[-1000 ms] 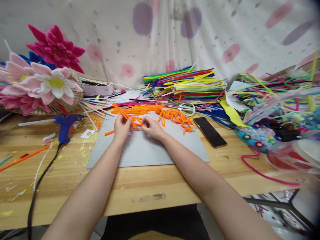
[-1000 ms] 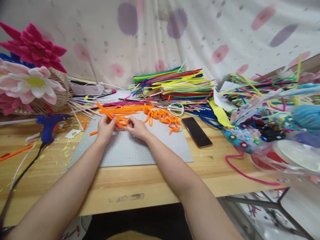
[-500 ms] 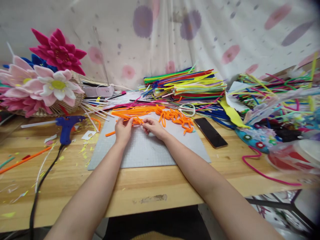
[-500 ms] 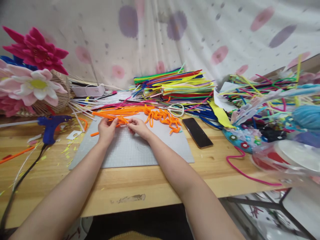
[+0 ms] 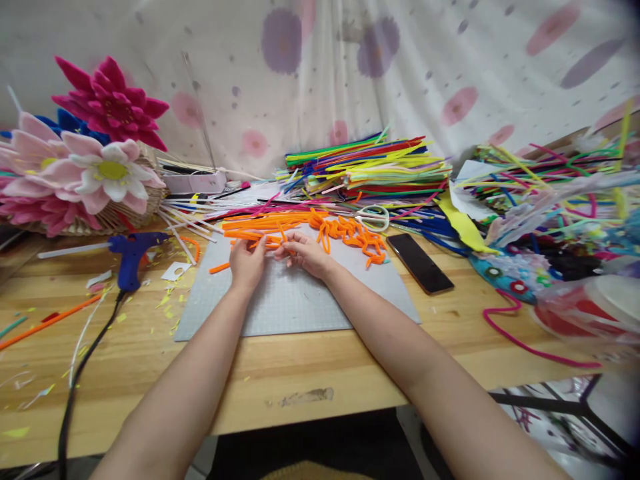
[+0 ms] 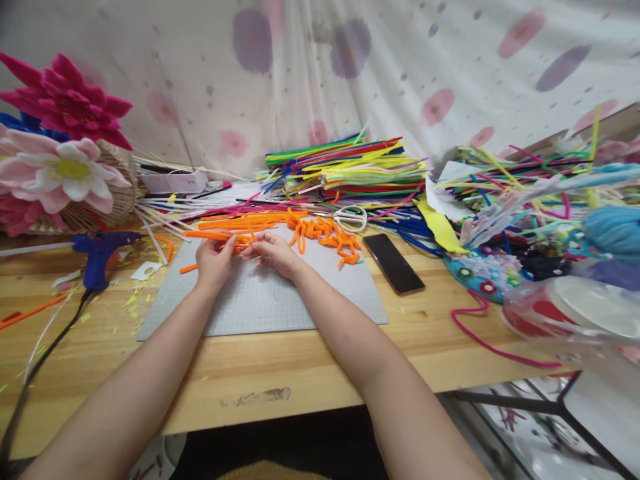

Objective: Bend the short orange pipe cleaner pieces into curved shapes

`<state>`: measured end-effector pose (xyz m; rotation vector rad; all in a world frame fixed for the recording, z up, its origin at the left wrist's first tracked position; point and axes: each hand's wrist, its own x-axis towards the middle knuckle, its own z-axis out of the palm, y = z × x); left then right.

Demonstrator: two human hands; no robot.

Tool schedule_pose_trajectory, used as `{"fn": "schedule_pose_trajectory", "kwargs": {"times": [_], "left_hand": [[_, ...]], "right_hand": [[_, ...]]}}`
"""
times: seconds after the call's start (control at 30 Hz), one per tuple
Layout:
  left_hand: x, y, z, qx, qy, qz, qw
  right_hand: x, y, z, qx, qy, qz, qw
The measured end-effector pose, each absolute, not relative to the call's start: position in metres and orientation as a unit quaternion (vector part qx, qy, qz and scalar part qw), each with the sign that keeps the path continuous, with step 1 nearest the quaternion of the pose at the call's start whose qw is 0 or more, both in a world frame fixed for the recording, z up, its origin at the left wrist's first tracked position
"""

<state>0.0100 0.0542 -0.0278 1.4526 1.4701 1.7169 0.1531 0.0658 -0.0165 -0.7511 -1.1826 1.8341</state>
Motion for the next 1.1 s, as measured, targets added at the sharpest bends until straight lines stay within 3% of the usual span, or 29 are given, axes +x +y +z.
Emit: {"fn": "schedule_pose_trajectory", "kwargs": {"times": [0.17,0.37,0.57,0.77,1.0,1.1], "left_hand": [[0.017,0.048,-0.024,0.557,0.466,0.626,0.286],[0.022,0.04,-0.021,0.638,0.435,0.579,0.261],[0.021,0.043,-0.025,0.622,0.39,0.599,0.32],[0.023,0.044,-0.022,0.556,0.417,0.631,0.345],[0.015,0.051,-0.019,0.416,0.415,0.685,0.429],[0.011,0.055,-0.019,0.351,0.408,0.698,0.473]], "right_hand": [[0.15,0.066,-0.017,-0.321,-0.449,0.727,0.408],[0.147,0.073,-0.018,-0.363,-0.342,0.722,0.48],[0.163,0.078,-0.015,-0.277,-0.337,0.776,0.455],[0.17,0.081,-0.016,-0.343,-0.401,0.715,0.459],[0.176,0.076,-0.011,-0.384,-0.582,0.644,0.314],[0.177,0.076,-0.01,-0.396,-0.589,0.636,0.303]]}}
